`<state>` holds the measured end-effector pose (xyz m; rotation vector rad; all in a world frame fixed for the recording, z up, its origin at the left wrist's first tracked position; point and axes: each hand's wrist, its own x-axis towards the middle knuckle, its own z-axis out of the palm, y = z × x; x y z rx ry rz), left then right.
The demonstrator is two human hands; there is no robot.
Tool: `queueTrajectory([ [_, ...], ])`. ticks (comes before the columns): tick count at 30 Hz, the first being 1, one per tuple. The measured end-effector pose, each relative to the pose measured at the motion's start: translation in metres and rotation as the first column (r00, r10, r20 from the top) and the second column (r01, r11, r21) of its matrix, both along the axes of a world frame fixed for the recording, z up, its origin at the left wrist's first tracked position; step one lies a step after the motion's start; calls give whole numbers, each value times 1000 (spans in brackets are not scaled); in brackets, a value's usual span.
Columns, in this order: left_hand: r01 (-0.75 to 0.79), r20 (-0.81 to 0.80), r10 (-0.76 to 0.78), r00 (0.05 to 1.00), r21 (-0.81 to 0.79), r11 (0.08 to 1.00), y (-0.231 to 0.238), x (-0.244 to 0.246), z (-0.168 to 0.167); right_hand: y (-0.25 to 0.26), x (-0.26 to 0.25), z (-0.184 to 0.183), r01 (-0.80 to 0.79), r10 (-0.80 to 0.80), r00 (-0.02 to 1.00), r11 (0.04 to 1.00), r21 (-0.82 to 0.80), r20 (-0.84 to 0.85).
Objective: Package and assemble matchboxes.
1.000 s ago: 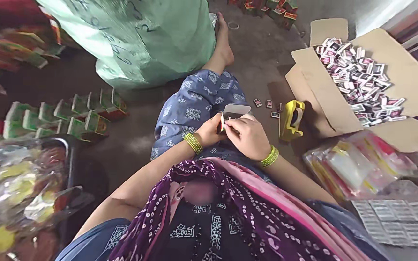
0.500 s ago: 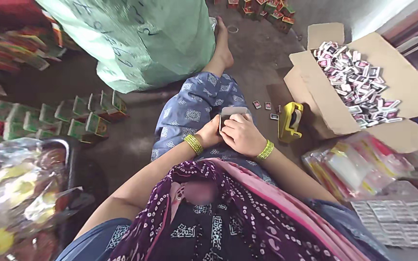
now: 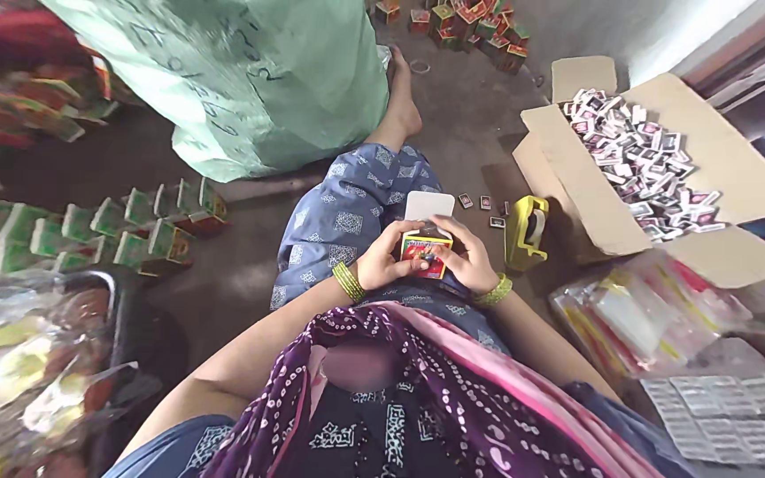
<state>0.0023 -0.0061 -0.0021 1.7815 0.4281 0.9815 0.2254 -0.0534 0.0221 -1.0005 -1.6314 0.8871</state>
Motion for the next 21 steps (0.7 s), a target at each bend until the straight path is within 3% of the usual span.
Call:
queueTrajectory([
  [3, 42, 11, -42, 999, -3, 999, 0, -1, -2, 4, 1, -8, 37, -67, 983, 984, 173, 173],
  [6, 54, 8, -54, 999, -65, 996, 1, 0, -2, 5, 1, -11, 44, -106, 957, 973, 228, 269],
  [8, 56, 8, -55, 998, -125, 991, 3, 0, -2, 4, -1, -7, 81, -117, 979, 975, 208, 165],
  [11, 51, 33, -45, 998, -211, 976, 3, 1, -4, -1, -3, 11, 100, -97, 988, 995, 21, -121],
  [13, 26, 3, -26, 1000, -213, 977, 3, 2, -4, -3, -1, 23, 68, -73, 982, 997, -33, -171],
  [17, 13, -21, -18, 1000, -191, 982, 2, 2, -4, 0, 4, 40, -32, 3, 982, 989, 144, 191],
  [21, 22, -24, -26, 999, -142, 990, 1, 2, -5, -5, -1, 51, -54, 12, 909, 994, 90, 416],
])
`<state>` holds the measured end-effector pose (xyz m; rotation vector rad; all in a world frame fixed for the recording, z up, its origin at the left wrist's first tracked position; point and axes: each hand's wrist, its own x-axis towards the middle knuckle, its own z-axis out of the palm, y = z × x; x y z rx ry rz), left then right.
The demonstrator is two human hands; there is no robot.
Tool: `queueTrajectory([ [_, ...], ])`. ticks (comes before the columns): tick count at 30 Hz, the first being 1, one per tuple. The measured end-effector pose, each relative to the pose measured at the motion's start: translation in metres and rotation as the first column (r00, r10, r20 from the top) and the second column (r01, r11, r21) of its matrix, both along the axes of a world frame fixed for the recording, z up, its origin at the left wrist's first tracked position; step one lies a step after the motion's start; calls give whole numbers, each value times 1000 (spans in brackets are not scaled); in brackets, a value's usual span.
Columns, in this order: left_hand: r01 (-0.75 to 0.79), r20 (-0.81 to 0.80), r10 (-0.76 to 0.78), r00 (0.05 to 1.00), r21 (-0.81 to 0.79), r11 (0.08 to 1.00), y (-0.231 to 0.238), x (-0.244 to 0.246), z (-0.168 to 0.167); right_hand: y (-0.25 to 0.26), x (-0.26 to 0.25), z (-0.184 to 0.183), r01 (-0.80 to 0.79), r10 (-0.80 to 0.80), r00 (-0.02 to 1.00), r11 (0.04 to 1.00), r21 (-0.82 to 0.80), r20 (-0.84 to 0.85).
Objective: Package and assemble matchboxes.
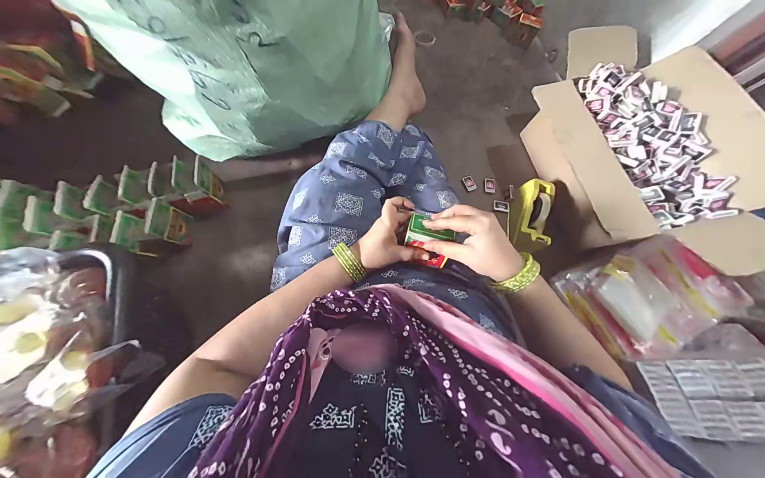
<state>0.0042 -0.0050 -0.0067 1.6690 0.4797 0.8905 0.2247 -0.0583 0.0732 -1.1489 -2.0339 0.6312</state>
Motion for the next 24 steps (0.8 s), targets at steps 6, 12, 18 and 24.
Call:
queueTrajectory([
  [6, 37, -11, -37, 999, 22, 999, 0, -1, 3, 4, 2, 5, -24, 23, 1000, 996, 90, 7],
  [12, 35, -4, -35, 999, 16, 999, 1, 0, 1, 3, 3, 3, -112, 84, 979, 983, 149, 184],
  [18, 49, -22, -49, 999, -9, 999, -1, -1, 2, -6, 0, 6, -262, 102, 882, 917, 300, 461],
  [24, 55, -31, -52, 998, 76, 996, 1, 0, 7, -6, 5, 14, -181, 69, 930, 941, 285, 362],
])
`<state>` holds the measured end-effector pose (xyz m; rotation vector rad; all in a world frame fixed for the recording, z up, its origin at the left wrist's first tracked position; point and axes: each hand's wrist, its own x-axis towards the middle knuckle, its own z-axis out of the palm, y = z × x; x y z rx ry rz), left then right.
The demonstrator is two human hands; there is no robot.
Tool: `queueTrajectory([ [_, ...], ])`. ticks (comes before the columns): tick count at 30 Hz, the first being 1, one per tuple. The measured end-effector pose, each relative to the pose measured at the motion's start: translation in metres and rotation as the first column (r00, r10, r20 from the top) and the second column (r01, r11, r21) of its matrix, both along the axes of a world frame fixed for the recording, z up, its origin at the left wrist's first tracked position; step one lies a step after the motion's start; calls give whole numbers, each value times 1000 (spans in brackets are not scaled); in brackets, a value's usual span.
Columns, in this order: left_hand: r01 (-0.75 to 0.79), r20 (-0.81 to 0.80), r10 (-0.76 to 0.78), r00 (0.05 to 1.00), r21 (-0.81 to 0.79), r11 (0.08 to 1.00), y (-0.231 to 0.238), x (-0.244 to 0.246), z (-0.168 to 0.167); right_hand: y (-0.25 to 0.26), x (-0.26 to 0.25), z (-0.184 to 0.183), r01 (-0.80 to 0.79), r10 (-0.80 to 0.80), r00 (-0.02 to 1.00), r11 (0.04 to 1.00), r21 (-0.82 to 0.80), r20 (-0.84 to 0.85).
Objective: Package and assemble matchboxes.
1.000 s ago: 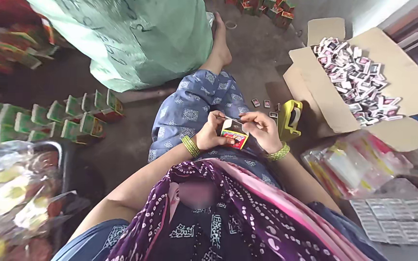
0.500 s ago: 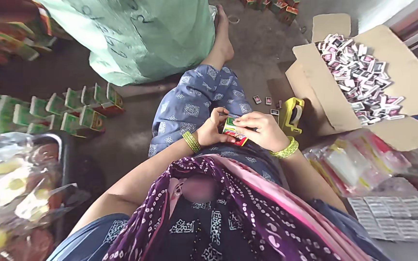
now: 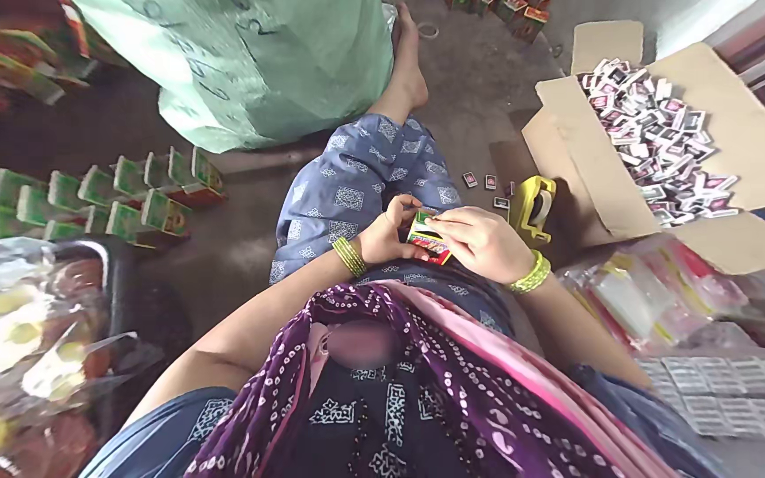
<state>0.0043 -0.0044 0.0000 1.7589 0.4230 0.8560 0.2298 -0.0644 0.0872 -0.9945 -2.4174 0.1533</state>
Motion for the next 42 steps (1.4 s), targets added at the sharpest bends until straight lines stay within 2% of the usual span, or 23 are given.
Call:
queueTrajectory([
  [8, -20, -16, 20, 1000, -43, 999, -1, -1, -1, -2, -7, 1, -56, 58, 983, 998, -16, 174],
  [12, -47, 6, 48, 999, -60, 997, -1, -1, -1, -1, -1, -9, -34, 35, 999, 999, -41, 8],
  [16, -60, 34, 66, 997, -147, 987, 0, -1, -5, -12, 5, -35, 90, -98, 967, 995, -44, -234],
  [19, -62, -20, 60, 998, -142, 988, -1, -1, -6, -21, 6, -49, 100, -100, 975, 995, -7, -196],
  [22, -63, -12, 62, 998, -95, 994, 0, 0, -6, -22, 11, -48, 105, -106, 985, 994, -12, -135],
  [24, -79, -10, 79, 997, -54, 995, -2, 1, -5, -21, 15, -44, 102, -112, 985, 992, -79, -132],
  [27, -105, 29, 105, 994, 1, 994, -2, 0, -3, -18, 33, -40, 136, -208, 942, 954, -267, -263],
  [29, -127, 35, 127, 991, -5, 992, -2, -4, -1, -17, 63, -43, 308, -432, 845, 876, -372, -315],
  [30, -137, 35, 137, 990, 3, 991, -1, -5, -2, -18, 83, -47, 420, -563, 763, 805, -419, -318],
  [33, -138, 43, 136, 990, 38, 990, 1, -6, -5, -22, 151, -62, 719, -885, 421, 459, -522, -199],
  [35, -128, 48, 126, 991, 53, 990, 2, -5, -5, -29, 191, -72, 792, -972, 233, 212, -572, -38],
  [36, -121, 49, 118, 992, 58, 991, 2, -4, -5, -32, 206, -76, 791, -979, 199, 132, -598, 47],
  [38, -116, 48, 113, 992, 55, 992, 3, -3, -5, -35, 223, -87, 775, -959, 224, 68, -628, 173],
  [42, -156, 5, 156, 988, 79, 985, 4, -4, -5, -29, 231, -111, 768, -935, 289, 97, -634, 207],
])
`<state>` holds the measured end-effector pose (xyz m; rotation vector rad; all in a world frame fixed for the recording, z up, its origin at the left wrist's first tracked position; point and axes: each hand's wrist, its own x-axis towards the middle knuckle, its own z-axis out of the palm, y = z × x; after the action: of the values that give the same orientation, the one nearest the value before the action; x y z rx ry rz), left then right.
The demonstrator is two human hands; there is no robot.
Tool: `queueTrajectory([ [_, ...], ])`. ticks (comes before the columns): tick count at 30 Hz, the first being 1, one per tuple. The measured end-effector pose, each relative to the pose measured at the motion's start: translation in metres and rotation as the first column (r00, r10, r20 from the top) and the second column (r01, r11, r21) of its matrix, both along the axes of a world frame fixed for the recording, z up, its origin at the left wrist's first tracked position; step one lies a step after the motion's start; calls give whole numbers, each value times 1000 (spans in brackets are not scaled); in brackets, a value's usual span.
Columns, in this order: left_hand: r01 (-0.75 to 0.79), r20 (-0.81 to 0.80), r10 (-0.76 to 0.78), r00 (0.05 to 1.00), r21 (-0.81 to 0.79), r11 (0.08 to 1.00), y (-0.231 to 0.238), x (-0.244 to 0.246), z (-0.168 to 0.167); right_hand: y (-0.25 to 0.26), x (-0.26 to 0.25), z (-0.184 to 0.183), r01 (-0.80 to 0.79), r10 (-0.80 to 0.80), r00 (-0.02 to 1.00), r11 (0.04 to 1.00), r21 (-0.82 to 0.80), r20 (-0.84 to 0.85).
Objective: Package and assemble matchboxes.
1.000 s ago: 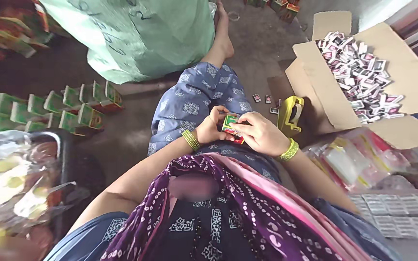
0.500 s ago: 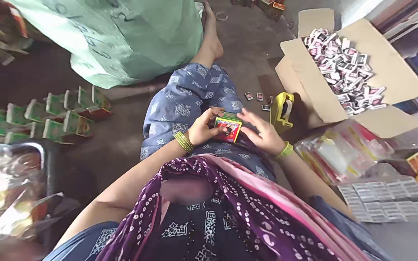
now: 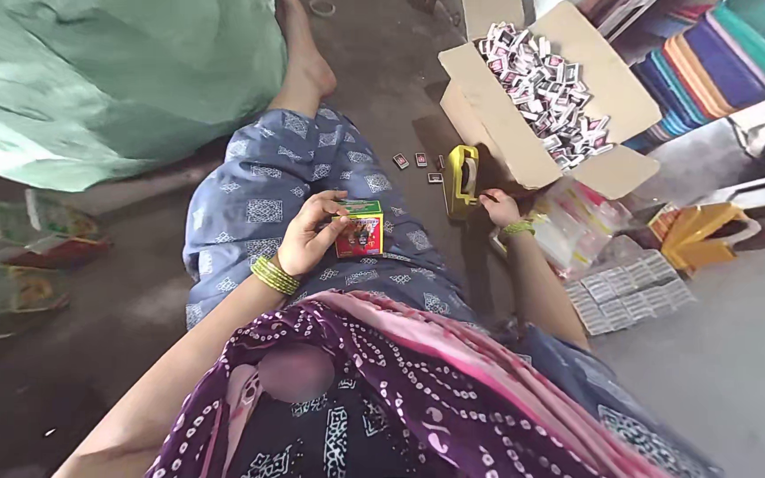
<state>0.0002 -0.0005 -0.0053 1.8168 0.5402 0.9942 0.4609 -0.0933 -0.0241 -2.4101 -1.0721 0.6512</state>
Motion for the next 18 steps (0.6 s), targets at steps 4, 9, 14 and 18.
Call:
queueTrajectory([
  [4, -18, -10, 18, 1000, 1, 1000, 1, -2, -2, 12, -1, -7, 5, -3, 1000, 998, 66, -29],
  [9, -15, 3, 15, 1000, 19, 1000, 2, -2, -3, 21, -3, -9, 20, -8, 996, 992, 122, -94],
  [14, -8, 3, 8, 1000, -13, 1000, 1, -2, -2, 11, -6, 0, 240, -175, 918, 959, 149, -354],
  [18, -3, 14, 3, 1000, -12, 1000, 1, -3, -2, -7, -13, 8, 231, -166, 878, 969, 93, -449],
])
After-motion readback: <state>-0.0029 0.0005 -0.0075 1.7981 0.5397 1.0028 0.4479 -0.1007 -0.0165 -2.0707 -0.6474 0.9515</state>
